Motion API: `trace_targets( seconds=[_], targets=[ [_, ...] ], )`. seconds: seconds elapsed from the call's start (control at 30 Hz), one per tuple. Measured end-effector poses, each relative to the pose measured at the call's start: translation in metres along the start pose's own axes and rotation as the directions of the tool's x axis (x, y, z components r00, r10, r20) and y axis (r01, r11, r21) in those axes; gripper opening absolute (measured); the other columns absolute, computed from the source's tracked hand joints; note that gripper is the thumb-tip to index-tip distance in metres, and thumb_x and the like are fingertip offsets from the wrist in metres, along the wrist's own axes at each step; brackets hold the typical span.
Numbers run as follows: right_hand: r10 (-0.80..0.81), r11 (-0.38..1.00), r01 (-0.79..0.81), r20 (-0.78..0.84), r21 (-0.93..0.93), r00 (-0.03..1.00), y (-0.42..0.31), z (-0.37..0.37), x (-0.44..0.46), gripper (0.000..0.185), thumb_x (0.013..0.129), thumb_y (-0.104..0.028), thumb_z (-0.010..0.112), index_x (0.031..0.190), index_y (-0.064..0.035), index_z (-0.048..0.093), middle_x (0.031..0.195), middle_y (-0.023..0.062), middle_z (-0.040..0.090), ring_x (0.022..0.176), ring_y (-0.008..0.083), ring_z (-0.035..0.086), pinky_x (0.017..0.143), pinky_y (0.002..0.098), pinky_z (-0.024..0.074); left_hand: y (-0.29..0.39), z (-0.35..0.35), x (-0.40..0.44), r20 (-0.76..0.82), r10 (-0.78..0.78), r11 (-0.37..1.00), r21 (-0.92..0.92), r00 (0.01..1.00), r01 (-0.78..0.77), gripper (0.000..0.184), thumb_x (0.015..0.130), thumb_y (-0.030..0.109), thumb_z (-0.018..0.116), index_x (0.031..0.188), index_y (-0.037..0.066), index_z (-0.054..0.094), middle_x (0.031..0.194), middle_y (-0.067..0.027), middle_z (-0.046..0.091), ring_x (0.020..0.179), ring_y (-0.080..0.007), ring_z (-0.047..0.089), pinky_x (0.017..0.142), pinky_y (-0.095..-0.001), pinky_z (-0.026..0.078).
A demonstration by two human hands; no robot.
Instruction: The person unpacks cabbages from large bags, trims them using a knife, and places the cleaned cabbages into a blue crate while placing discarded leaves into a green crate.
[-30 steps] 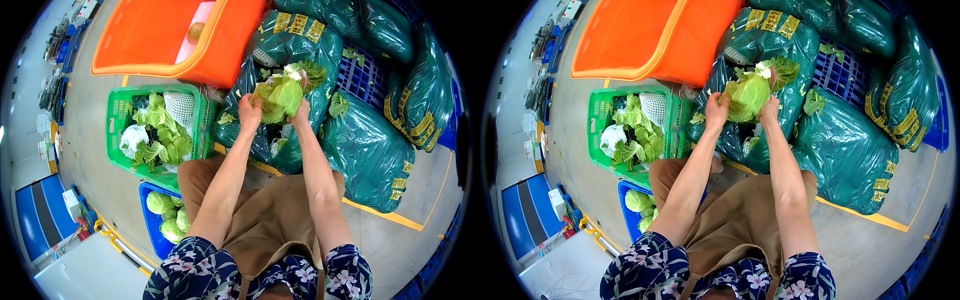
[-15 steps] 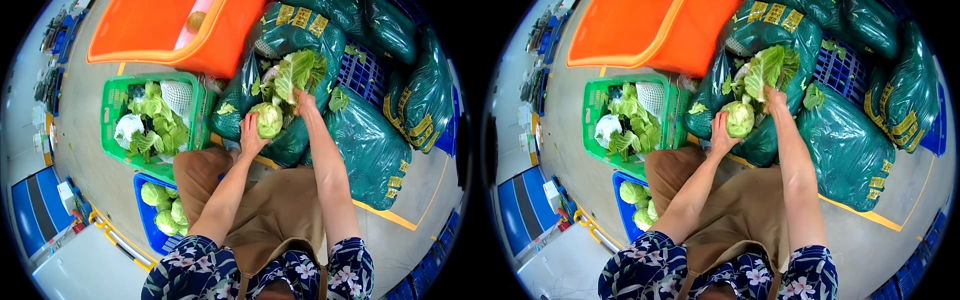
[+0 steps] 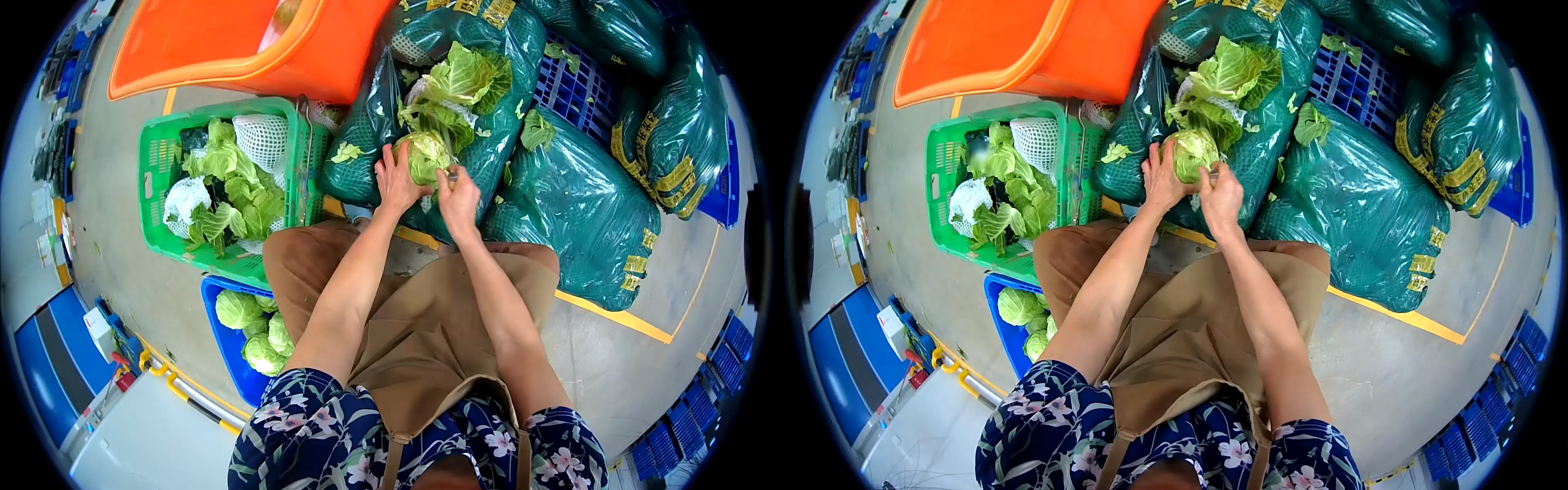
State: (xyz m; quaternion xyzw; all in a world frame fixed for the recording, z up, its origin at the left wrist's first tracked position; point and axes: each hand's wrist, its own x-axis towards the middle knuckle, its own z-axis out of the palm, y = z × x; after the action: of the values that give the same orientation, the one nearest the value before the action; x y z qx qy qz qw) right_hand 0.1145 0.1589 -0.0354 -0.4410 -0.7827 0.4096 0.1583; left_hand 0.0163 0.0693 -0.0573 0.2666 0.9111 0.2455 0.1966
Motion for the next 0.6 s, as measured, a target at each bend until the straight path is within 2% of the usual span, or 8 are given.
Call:
trace_targets(
  seconds=[0.03, 0.1, 0.2, 0.33, 0.43, 0.5, 0.57, 0.6],
  targets=[
    [-0.03, 0.997, 0.027, -0.038, -0.073, 0.999, -0.004, 0.008, -0.002, 0.035, 0.083, -0.032, 0.067, 0.102, -0.0018, 0.062, 0.089, 0.0217, 0.066, 0.074, 0.0374, 0.065, 0.067, 0.0457, 0.0517, 0.001, 0.0, 0.002, -0.006, 0.0, 1.0, 0.012, 1.0, 0.0, 0.108, 0.05, 0.024, 0.088, 0.141, 0.017, 0.031, 0.14, -0.0202, 0.026, 0.113, -0.0451, 0.038, 0.095, -0.051, 0.039],
    [-0.149, 0.976, 0.134, -0.075, -0.169, 0.986, -0.011, 0.018, 0.003, 0.036, 0.083, -0.031, 0.067, 0.106, -0.0043, 0.061, 0.084, 0.0198, 0.064, 0.07, 0.0364, 0.065, 0.062, 0.0444, 0.0524, 0.005, 0.0, 0.002, 0.014, -0.029, 0.999, 0.043, 0.999, 0.028, 0.095, 0.061, 0.023, 0.082, 0.141, 0.015, 0.031, 0.14, -0.0192, 0.029, 0.113, -0.0446, 0.039, 0.094, -0.0506, 0.039],
    [-0.239, 0.944, 0.226, -0.023, -0.241, 0.971, -0.007, 0.035, 0.017, 0.029, 0.081, -0.025, 0.069, 0.102, -0.0056, 0.061, 0.076, 0.0168, 0.062, 0.065, 0.0354, 0.064, 0.057, 0.0421, 0.0526, -0.002, 0.008, 0.006, 0.023, -0.061, 0.997, 0.04, 0.998, 0.06, 0.084, 0.07, 0.017, 0.074, 0.141, 0.016, 0.031, 0.141, -0.0169, 0.031, 0.115, -0.0432, 0.039, 0.096, -0.0487, 0.038],
    [-0.417, 0.879, 0.421, 0.066, -0.223, 0.906, 0.016, 0.038, 0.029, 0.016, 0.075, -0.013, 0.069, 0.083, -0.0062, 0.057, 0.071, 0.0143, 0.062, 0.06, 0.0348, 0.063, 0.053, 0.0422, 0.0519, 0.0, 0.007, 0.005, 0.039, -0.081, 0.997, 0.024, 0.996, 0.08, 0.095, 0.061, 0.023, 0.081, 0.141, 0.018, 0.029, 0.142, -0.0169, 0.03, 0.119, -0.0439, 0.037, 0.098, -0.0487, 0.037],
    [-0.276, 0.947, 0.261, -0.058, -0.185, 0.959, 0.037, 0.029, 0.04, 0.015, 0.075, -0.012, 0.069, 0.08, -0.0037, 0.057, 0.067, 0.0178, 0.063, 0.06, 0.0351, 0.063, 0.054, 0.0434, 0.0517, 0.008, -0.009, 0.0, 0.102, -0.091, 0.996, -0.016, 0.991, 0.093, 0.106, 0.052, 0.026, 0.086, 0.141, 0.019, 0.028, 0.142, -0.0162, 0.03, 0.123, -0.0443, 0.035, 0.101, -0.0493, 0.035],
    [0.014, 0.978, -0.034, -0.096, -0.208, 0.995, 0.058, 0.02, 0.051, 0.014, 0.079, -0.011, 0.065, 0.078, 0.0009, 0.058, 0.064, 0.0212, 0.062, 0.061, 0.0386, 0.063, 0.057, 0.0459, 0.0508, -0.003, 0.0, 0.0, 0.08, -0.057, 0.997, -0.055, 0.995, 0.061, 0.113, 0.047, 0.027, 0.088, 0.141, 0.019, 0.027, 0.143, -0.0156, 0.03, 0.126, -0.0438, 0.033, 0.103, -0.05, 0.034],
    [0.032, 0.982, -0.041, -0.053, -0.185, 0.998, 0.048, 0.015, 0.053, 0.016, 0.08, -0.013, 0.063, 0.085, 0.0026, 0.062, 0.069, 0.0221, 0.064, 0.066, 0.0392, 0.064, 0.061, 0.0446, 0.0515, -0.008, 0.01, -0.001, 0.088, -0.073, 0.99, -0.117, 0.993, 0.083, 0.118, 0.046, 0.026, 0.089, 0.142, 0.018, 0.022, 0.143, -0.0192, 0.027, 0.128, -0.0425, 0.032, 0.105, -0.0509, 0.031],
    [0.101, 0.992, -0.104, -0.042, -0.077, 0.994, 0.043, 0.013, 0.052, 0.018, 0.08, -0.012, 0.062, 0.089, 0.0026, 0.063, 0.072, 0.0227, 0.065, 0.068, 0.0393, 0.064, 0.063, 0.0445, 0.0516, -0.012, 0.016, 0.003, 0.067, -0.052, 0.983, -0.17, 0.996, 0.063, 0.119, 0.046, 0.026, 0.09, 0.142, 0.017, 0.021, 0.143, -0.0203, 0.027, 0.128, -0.0423, 0.032, 0.106, -0.0508, 0.031]
  ],
)
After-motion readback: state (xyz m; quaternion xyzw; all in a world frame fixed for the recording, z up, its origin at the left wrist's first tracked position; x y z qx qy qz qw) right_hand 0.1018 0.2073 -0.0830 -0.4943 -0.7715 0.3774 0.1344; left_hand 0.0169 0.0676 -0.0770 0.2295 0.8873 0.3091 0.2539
